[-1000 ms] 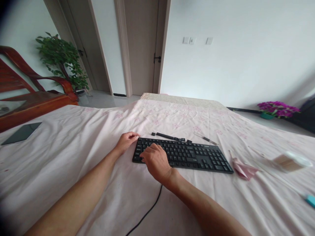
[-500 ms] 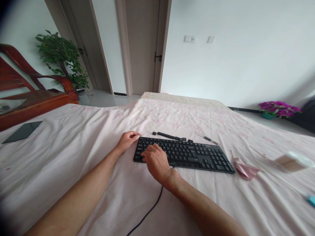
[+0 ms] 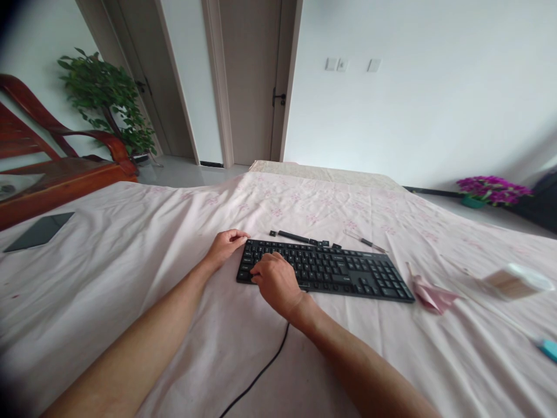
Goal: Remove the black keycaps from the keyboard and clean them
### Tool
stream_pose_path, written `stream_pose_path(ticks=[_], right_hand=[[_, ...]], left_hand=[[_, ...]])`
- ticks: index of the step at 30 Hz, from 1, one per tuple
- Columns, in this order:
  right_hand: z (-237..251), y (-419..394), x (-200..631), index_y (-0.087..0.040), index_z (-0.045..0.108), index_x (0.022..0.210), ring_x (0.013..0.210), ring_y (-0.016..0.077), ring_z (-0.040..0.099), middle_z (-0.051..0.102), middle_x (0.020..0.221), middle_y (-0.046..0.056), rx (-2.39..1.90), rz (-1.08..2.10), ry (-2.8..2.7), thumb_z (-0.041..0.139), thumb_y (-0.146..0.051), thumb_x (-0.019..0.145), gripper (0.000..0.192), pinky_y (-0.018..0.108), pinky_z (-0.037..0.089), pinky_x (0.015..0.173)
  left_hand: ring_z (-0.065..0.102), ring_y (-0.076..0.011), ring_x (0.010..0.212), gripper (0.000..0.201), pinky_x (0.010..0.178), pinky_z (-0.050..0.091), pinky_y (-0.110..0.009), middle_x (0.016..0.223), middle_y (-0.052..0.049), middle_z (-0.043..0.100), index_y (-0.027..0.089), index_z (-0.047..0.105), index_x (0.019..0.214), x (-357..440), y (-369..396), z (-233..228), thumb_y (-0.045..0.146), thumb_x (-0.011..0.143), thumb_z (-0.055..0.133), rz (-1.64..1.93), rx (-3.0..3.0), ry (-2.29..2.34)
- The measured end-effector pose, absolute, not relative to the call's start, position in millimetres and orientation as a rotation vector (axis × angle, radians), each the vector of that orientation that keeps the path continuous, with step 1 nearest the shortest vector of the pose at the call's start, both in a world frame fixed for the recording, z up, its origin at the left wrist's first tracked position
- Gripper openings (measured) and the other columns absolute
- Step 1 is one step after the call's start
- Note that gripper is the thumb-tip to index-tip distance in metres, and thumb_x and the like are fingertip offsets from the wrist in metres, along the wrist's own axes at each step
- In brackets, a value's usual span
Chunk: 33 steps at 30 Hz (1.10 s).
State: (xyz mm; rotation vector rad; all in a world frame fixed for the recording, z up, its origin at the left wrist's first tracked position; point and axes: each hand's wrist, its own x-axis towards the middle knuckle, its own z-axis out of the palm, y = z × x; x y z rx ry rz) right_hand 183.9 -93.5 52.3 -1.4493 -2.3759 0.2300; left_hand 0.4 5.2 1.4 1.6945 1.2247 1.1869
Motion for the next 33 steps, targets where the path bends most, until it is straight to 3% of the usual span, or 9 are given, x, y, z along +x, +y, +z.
stream_pose_path(ticks=[17,21,25,33], right_hand=[[55,-109,171,-0.019,0.064,0.072,0.078,0.0176,0.052,0.061,0.083,0.006,-1.547,-0.049,-2.56,0.046,-0.014,0.088,0.024,0.027,0.038,0.066],[51,-117,175,-0.018,0.064,0.088,0.081,0.0182,0.05,0.059,0.087,0.007,-1.496,-0.067,-2.599,0.044,-0.005,0.085,0.024,0.027,0.037,0.067],[51,-125,177,-0.017,0.061,0.107,0.085,0.0199,0.047,0.057,0.09,0.008,-1.448,-0.09,-2.622,0.046,0.0,0.079,0.036,0.03,0.038,0.073],[54,-133,181,-0.021,0.061,0.107,0.086,0.0215,0.044,0.056,0.094,0.008,-1.444,-0.198,-2.6,0.049,-0.004,0.081,0.034,0.034,0.034,0.071]], left_hand=[[0.065,-0.0199,0.084,0.024,0.079,0.049,-0.028,0.09,-0.005,0.073,0.017,0.072,0.088,1,7,-2,0.032,0.077,0.058,1.195,1.74,1.226],[0.065,-0.0201,0.085,0.024,0.08,0.048,-0.029,0.091,-0.006,0.072,0.017,0.072,0.089,0,7,-2,0.032,0.077,0.058,1.197,1.74,1.219],[0.065,-0.0202,0.085,0.024,0.081,0.048,-0.029,0.09,-0.006,0.072,0.017,0.072,0.089,0,6,-2,0.032,0.077,0.058,1.199,1.726,1.223],[0.065,-0.0197,0.086,0.024,0.081,0.048,-0.028,0.091,-0.005,0.073,0.017,0.072,0.089,1,6,-2,0.032,0.077,0.058,1.189,1.72,1.229]])
